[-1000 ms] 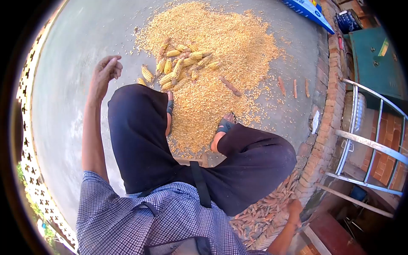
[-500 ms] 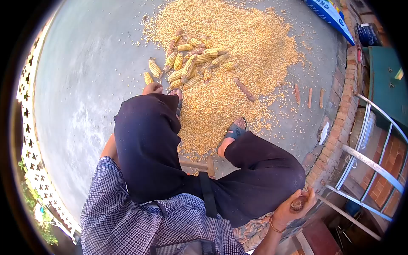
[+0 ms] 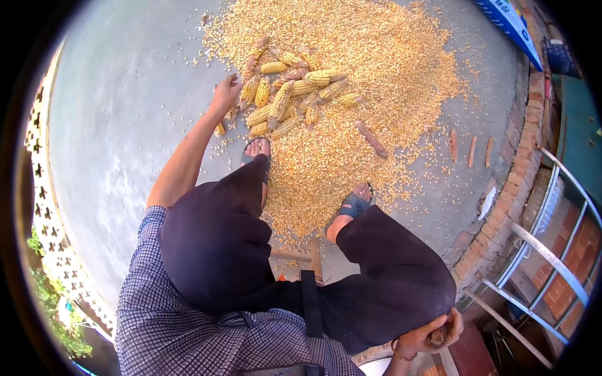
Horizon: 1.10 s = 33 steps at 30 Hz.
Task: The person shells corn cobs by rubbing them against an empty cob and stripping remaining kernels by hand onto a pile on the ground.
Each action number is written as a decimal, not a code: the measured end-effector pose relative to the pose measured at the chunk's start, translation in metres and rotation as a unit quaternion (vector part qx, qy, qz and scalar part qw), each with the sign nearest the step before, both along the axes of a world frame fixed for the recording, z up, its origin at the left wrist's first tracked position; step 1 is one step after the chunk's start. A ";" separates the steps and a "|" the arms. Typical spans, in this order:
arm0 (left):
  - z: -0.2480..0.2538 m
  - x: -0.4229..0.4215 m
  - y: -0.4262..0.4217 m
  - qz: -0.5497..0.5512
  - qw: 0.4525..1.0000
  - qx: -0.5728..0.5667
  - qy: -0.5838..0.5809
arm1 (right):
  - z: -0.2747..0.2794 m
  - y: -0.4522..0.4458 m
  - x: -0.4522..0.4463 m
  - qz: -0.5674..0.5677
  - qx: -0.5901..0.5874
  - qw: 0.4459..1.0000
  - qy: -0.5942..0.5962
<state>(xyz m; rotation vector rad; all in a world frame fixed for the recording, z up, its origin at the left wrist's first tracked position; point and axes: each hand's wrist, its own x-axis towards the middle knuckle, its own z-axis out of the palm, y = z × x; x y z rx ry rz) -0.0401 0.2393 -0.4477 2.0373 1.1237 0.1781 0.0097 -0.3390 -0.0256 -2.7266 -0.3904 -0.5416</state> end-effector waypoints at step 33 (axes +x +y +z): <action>0.325 0.025 -0.052 -0.067 0.744 -0.501 -0.437 | -0.004 0.000 0.006 0.007 0.096 0.995 0.019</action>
